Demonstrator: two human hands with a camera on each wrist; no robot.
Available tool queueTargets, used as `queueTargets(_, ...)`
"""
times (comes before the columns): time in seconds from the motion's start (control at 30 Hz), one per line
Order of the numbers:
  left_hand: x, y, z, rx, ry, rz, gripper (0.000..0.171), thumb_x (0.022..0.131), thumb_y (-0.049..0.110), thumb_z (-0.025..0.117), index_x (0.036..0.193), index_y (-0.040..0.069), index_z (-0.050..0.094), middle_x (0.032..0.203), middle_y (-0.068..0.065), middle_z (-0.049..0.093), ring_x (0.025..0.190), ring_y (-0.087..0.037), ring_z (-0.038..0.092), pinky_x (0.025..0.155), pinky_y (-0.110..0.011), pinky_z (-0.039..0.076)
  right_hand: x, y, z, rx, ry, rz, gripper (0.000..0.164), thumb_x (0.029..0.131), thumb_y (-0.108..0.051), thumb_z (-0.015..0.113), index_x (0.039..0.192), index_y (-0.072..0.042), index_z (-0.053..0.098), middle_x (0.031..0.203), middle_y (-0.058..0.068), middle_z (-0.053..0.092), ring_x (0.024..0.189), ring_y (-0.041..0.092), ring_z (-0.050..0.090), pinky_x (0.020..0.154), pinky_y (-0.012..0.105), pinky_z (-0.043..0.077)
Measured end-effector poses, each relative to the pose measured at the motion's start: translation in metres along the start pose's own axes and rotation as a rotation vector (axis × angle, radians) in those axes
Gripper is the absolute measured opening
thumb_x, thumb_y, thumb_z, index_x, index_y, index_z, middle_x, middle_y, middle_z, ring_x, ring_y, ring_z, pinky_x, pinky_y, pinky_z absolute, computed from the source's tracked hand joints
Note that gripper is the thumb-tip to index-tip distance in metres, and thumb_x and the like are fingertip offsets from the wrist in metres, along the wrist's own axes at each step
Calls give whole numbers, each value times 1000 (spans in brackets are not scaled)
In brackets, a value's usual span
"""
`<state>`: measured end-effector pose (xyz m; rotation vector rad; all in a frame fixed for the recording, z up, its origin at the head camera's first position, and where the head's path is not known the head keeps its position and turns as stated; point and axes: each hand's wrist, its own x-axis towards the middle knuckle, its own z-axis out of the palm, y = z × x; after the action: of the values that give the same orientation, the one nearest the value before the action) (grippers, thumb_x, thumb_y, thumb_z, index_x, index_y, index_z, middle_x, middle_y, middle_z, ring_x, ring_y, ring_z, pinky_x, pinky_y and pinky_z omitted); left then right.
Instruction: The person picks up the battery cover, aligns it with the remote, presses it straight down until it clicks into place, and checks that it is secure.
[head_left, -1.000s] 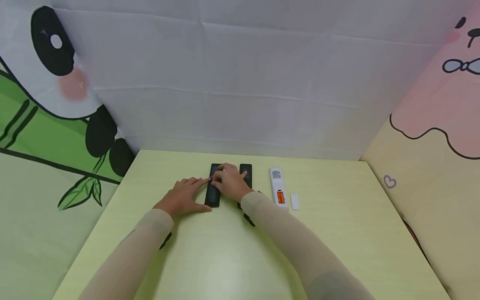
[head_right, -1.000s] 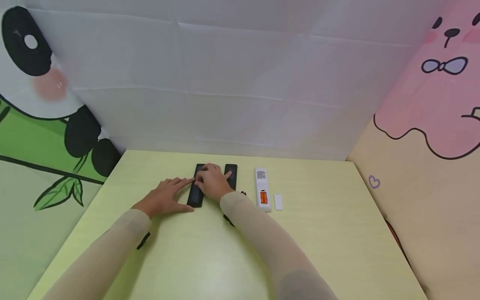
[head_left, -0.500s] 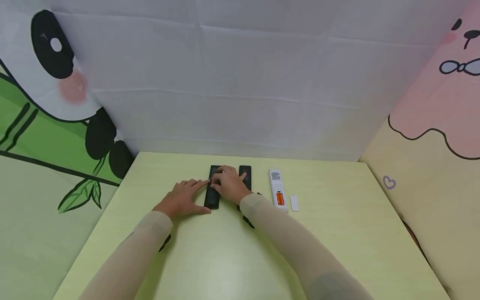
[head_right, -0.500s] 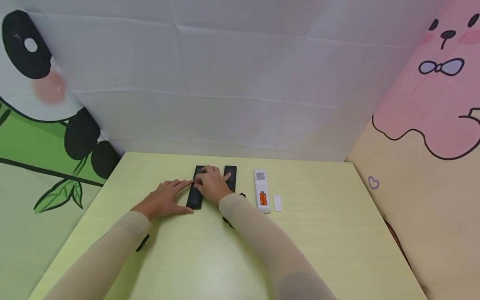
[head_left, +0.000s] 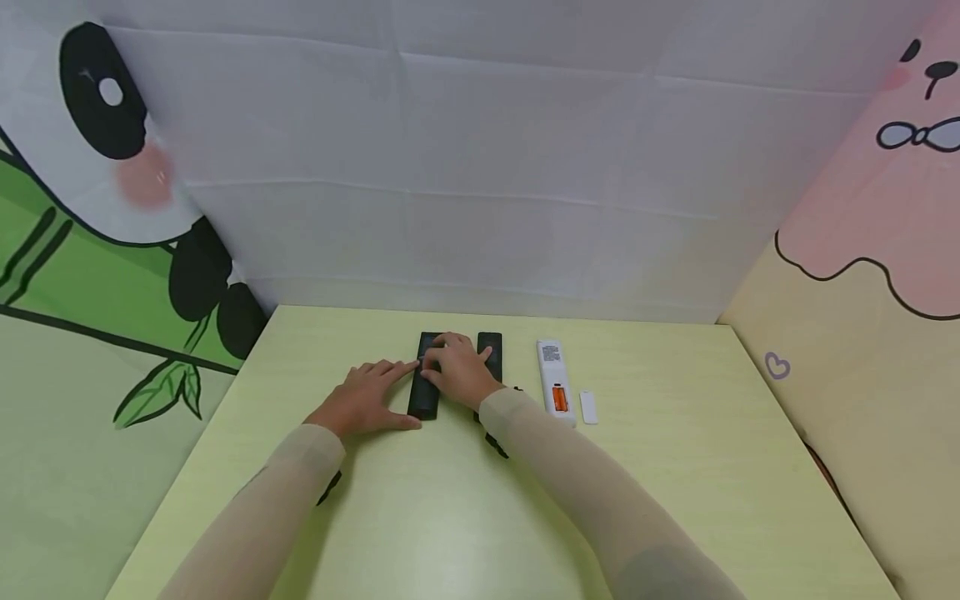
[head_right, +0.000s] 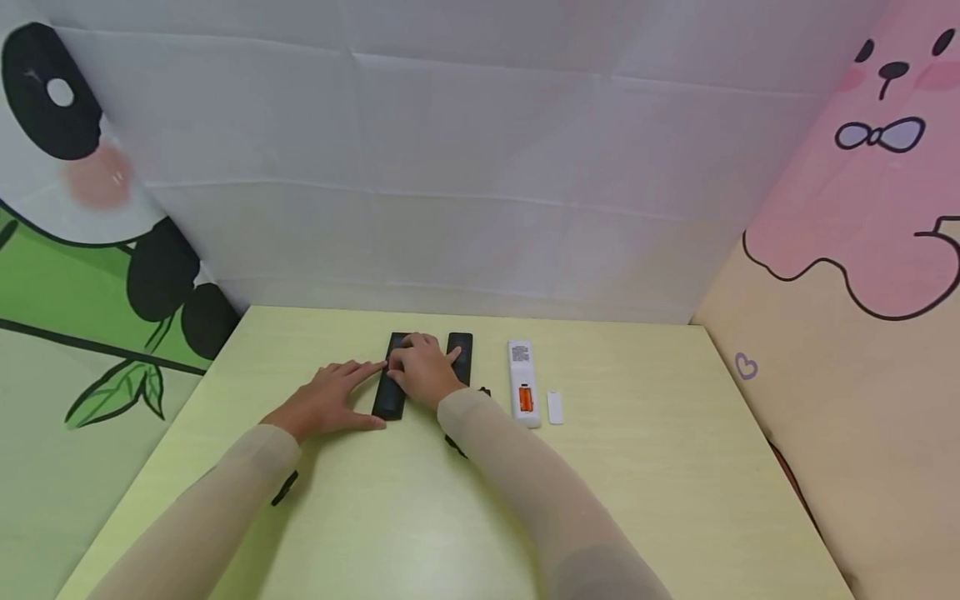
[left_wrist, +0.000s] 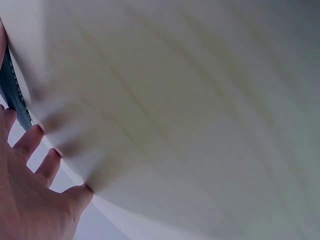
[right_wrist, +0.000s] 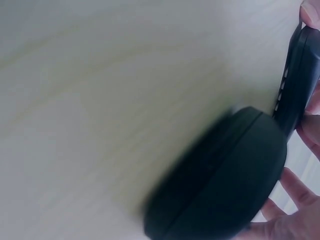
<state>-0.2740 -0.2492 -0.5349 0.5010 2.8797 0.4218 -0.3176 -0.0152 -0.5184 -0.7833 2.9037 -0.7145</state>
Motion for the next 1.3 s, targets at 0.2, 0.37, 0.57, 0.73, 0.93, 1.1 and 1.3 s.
queueTargets(0.2, 2, 1, 1, -2, 2, 7, 119, 93, 80, 88, 187, 27, 38, 183, -25, 50, 167, -61, 47, 137, -87, 34, 1, 4, 1, -7, -2, 7, 18, 119, -37, 73, 117, -24, 86, 177, 8, 59, 176, 42, 43, 128, 103, 25)
queueTargets(0.37, 3, 3, 1, -4, 6, 11, 119, 93, 79, 89, 186, 26, 39, 183, -25, 50, 166, -62, 47, 137, -87, 35, 1, 5, 0, -1, -6, 10, 18, 120, -37, 73, 116, -24, 86, 177, 9, 59, 176, 43, 43, 128, 103, 25)
queueTargets(0.57, 3, 8, -3, -21, -13, -1, 119, 93, 78, 90, 186, 25, 39, 183, -24, 50, 167, -60, 47, 135, -86, 39, 0, 7, 0, 1, -7, 7, 18, 120, -36, 73, 117, -24, 86, 177, 9, 58, 176, 43, 43, 128, 103, 25)
queueTargets(0.73, 5, 13, -10, -49, -40, -21, 122, 89, 79, 93, 184, 23, 42, 180, -22, 53, 166, -56, 47, 131, -85, 43, -3, 6, -1, 7, 8, 9, 16, 119, -37, 74, 118, -25, 85, 176, 8, 59, 175, 42, 45, 129, 102, 27)
queueTargets(0.93, 8, 18, -17, -48, 6, -9, 126, 86, 81, 94, 183, 17, 45, 180, -25, 51, 168, -58, 45, 139, -88, 30, -6, 6, -8, 56, 34, 5, 18, 119, -37, 75, 127, -25, 86, 174, 10, 60, 173, 43, 47, 128, 99, 35)
queueTargets(1.1, 17, 21, -19, -44, 61, 34, 124, 87, 80, 94, 182, 16, 46, 182, -26, 49, 172, -57, 42, 143, -85, 25, -4, 11, -16, 46, 55, 2, 20, 118, -38, 76, 132, -26, 86, 176, 11, 59, 172, 45, 48, 131, 93, 38)
queueTargets(1.3, 25, 28, -21, -69, 58, 35, 125, 87, 78, 94, 183, 17, 44, 184, -26, 46, 174, -56, 39, 143, -87, 21, -8, 21, -23, 14, 77, -2, 21, 118, -38, 77, 130, -25, 86, 175, 13, 60, 170, 45, 51, 135, 88, 39)
